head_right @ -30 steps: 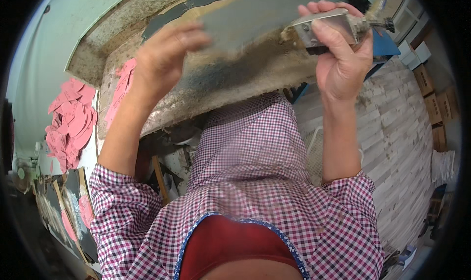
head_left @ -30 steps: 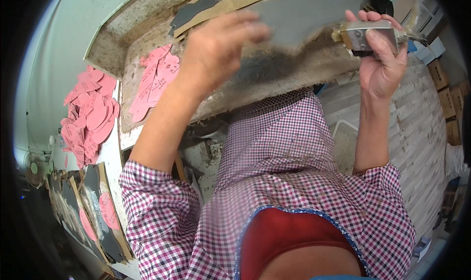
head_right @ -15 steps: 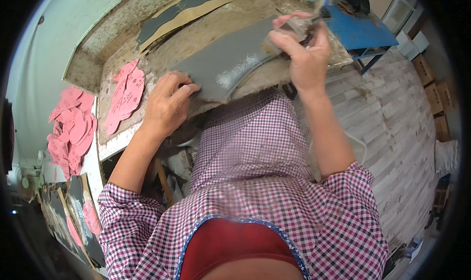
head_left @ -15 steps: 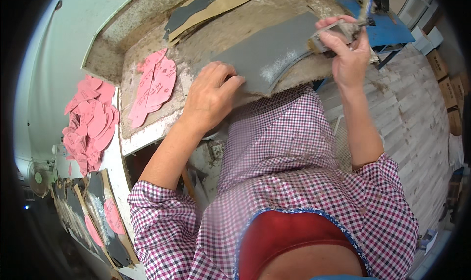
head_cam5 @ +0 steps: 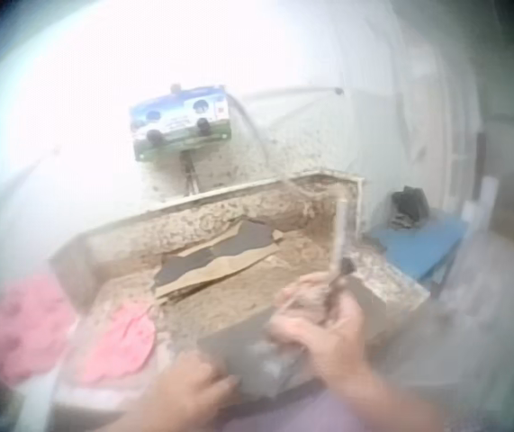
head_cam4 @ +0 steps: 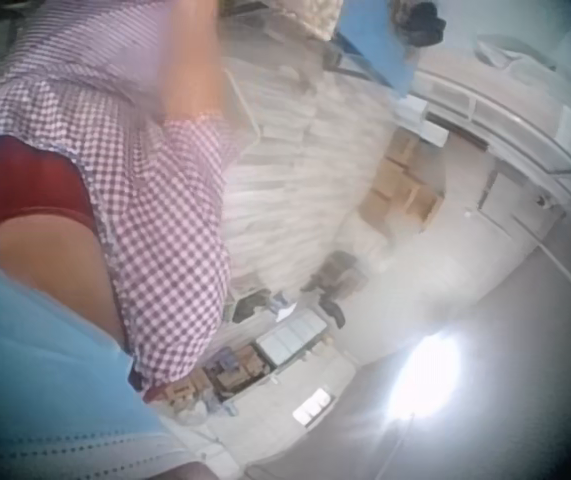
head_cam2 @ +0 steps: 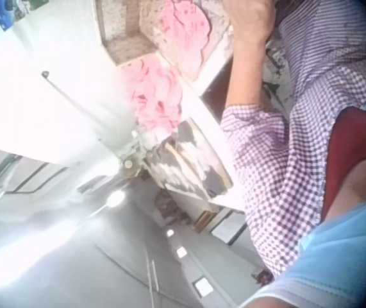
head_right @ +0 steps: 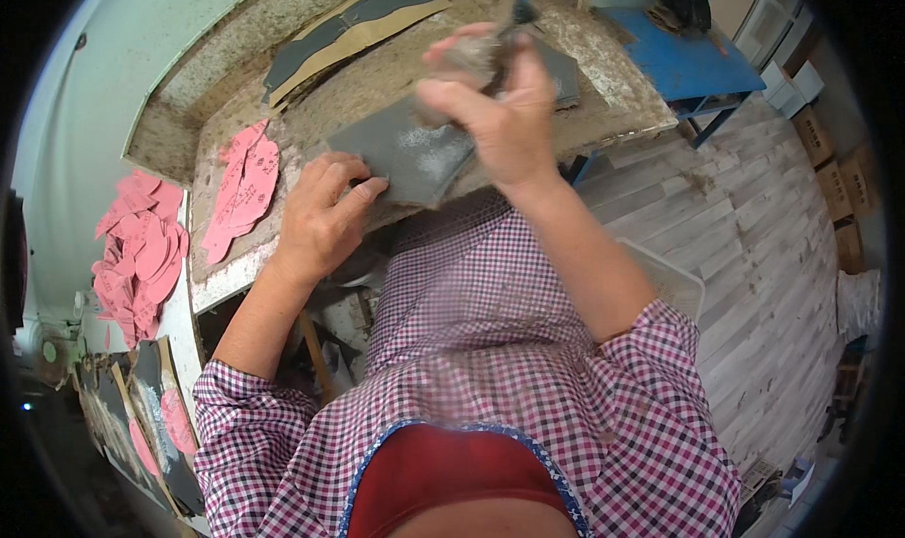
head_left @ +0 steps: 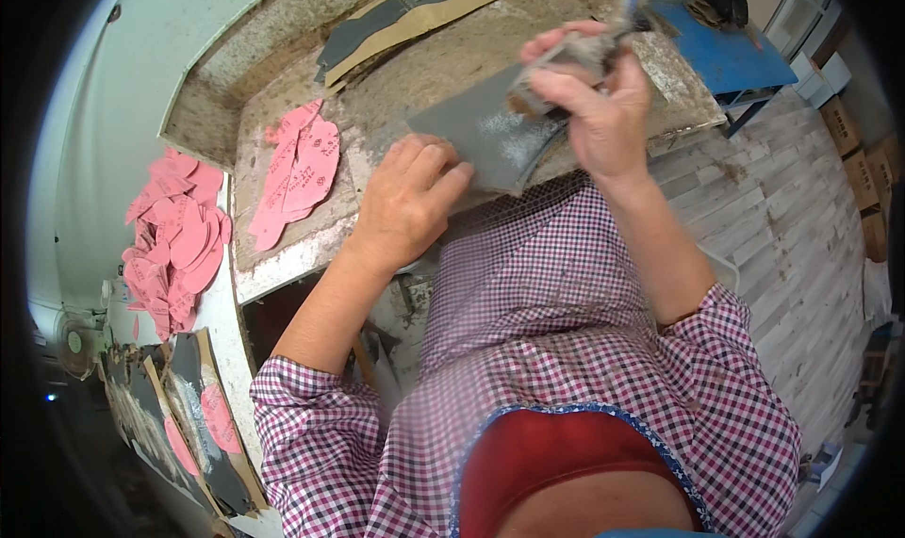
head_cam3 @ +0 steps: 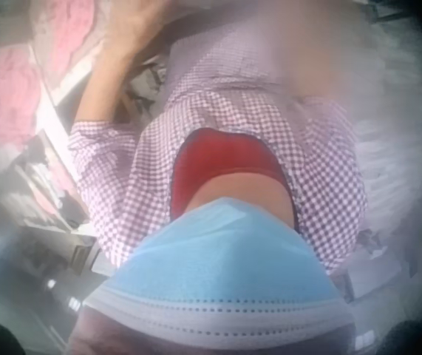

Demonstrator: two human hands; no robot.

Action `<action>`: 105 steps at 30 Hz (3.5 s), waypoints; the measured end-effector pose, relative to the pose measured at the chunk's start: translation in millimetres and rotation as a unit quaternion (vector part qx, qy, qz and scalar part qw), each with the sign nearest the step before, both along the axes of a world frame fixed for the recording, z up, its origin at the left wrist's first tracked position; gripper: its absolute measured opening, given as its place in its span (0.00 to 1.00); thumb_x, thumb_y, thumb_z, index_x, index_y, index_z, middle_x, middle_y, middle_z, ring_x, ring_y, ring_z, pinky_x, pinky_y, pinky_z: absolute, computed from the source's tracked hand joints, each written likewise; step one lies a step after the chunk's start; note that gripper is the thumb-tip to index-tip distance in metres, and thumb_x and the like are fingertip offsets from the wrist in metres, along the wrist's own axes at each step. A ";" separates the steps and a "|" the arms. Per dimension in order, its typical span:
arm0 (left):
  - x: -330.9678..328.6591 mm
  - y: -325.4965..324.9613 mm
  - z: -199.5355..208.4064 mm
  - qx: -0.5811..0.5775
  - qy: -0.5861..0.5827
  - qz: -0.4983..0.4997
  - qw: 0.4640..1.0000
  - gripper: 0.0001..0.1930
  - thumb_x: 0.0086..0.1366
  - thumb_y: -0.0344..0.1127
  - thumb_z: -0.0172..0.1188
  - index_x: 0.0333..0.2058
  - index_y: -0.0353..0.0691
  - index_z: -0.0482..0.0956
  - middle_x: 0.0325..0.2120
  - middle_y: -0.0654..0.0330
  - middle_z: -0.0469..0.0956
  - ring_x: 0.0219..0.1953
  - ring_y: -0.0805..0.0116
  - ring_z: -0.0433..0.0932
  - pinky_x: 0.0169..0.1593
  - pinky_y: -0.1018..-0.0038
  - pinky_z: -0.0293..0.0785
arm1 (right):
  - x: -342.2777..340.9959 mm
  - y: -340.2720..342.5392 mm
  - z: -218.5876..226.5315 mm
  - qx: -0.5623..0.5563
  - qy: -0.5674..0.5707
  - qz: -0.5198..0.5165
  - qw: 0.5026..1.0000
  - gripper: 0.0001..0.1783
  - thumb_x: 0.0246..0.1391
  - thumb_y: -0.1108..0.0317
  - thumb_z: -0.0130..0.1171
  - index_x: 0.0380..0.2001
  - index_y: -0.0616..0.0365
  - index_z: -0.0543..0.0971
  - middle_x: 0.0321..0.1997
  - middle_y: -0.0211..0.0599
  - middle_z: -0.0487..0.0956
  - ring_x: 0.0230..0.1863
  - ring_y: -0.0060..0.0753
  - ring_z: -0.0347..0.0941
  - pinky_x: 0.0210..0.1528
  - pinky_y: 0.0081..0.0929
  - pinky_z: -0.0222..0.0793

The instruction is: The person places pink insole cutouts onto grey sole pieces and uses a handheld stapler to fasten them together. The person repeatedly picks up a sole, aligns an insole, staples the pair, and sets the finished unit aside on the workbench.

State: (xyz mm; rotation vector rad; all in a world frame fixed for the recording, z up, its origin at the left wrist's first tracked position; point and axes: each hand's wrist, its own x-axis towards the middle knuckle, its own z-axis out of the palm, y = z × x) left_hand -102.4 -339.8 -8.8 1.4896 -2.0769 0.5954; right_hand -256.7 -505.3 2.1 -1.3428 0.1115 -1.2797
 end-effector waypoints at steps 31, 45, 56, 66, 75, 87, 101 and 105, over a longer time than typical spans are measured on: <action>86.9 215.6 44.5 -0.303 0.499 0.190 0.789 0.15 0.64 0.25 0.59 0.50 0.35 0.80 0.38 0.67 0.80 0.39 0.79 0.75 0.44 0.79 0.72 | -123.5 -233.7 -100.6 0.352 -0.167 0.050 0.919 0.24 0.61 0.80 0.44 0.60 0.80 0.62 0.67 0.60 0.64 0.70 0.57 0.55 0.74 0.62 0.43; 48.6 571.2 95.7 -0.152 -0.091 0.948 0.266 0.28 0.61 0.42 0.63 0.56 0.35 0.71 0.58 0.40 0.67 0.61 0.47 0.66 0.62 0.57 0.61 | -136.1 -244.3 -106.7 0.333 -0.070 0.096 0.935 0.18 0.59 0.75 0.51 0.52 0.71 0.71 0.56 0.54 0.74 0.61 0.54 0.67 0.68 0.57 0.58; 191.1 6.2 87.2 0.100 0.271 0.264 0.920 0.31 0.62 0.49 0.64 0.58 0.36 0.71 0.54 0.48 0.76 0.56 0.53 0.74 0.60 0.63 0.68 | -110.8 -149.5 -57.3 0.326 -0.080 0.003 0.942 0.15 0.54 0.80 0.52 0.47 0.63 0.69 0.49 0.43 0.73 0.57 0.44 0.70 0.67 0.62 0.60; 224.9 -237.4 51.6 0.438 0.294 0.343 0.777 0.52 0.48 0.61 0.73 0.64 0.32 0.64 0.63 0.44 0.65 0.66 0.48 0.62 0.67 0.58 0.57 | -99.8 -129.0 -45.5 0.279 -0.054 -0.006 0.959 0.21 0.45 0.80 0.57 0.46 0.61 0.70 0.43 0.42 0.74 0.50 0.43 0.73 0.62 0.58 0.67; 155.2 -209.1 75.7 0.207 -0.037 0.243 0.947 0.36 0.49 0.50 0.72 0.56 0.41 0.73 0.41 0.47 0.75 0.49 0.51 0.75 0.50 0.59 0.74 | -100.5 -128.2 -45.6 0.288 -0.067 -0.015 0.955 0.22 0.44 0.80 0.57 0.47 0.62 0.70 0.43 0.43 0.74 0.50 0.44 0.73 0.63 0.58 0.67; 26.9 -136.7 101.4 0.184 -0.002 0.164 0.969 0.22 0.51 0.32 0.65 0.45 0.36 0.74 0.31 0.51 0.80 0.35 0.54 0.81 0.37 0.61 0.75 | -113.9 -141.7 -70.2 0.258 -0.177 0.027 0.950 0.17 0.53 0.78 0.52 0.48 0.63 0.71 0.48 0.44 0.74 0.54 0.44 0.70 0.65 0.58 0.62; 5.9 -110.1 18.1 0.215 0.214 0.210 0.929 0.32 0.51 0.52 0.72 0.49 0.35 0.78 0.47 0.45 0.79 0.51 0.48 0.77 0.56 0.60 0.71 | -190.7 -126.1 -63.9 0.232 -0.244 0.122 0.934 0.23 0.51 0.83 0.49 0.53 0.67 0.64 0.50 0.46 0.68 0.58 0.48 0.65 0.75 0.64 0.40; 62.4 -48.6 26.1 0.112 0.279 0.280 0.912 0.26 0.59 0.53 0.61 0.47 0.37 0.81 0.46 0.44 0.79 0.49 0.47 0.78 0.53 0.60 0.74 | -189.5 -101.4 -32.4 0.162 -0.179 0.095 0.966 0.26 0.48 0.83 0.50 0.54 0.64 0.65 0.50 0.47 0.69 0.58 0.47 0.65 0.74 0.65 0.42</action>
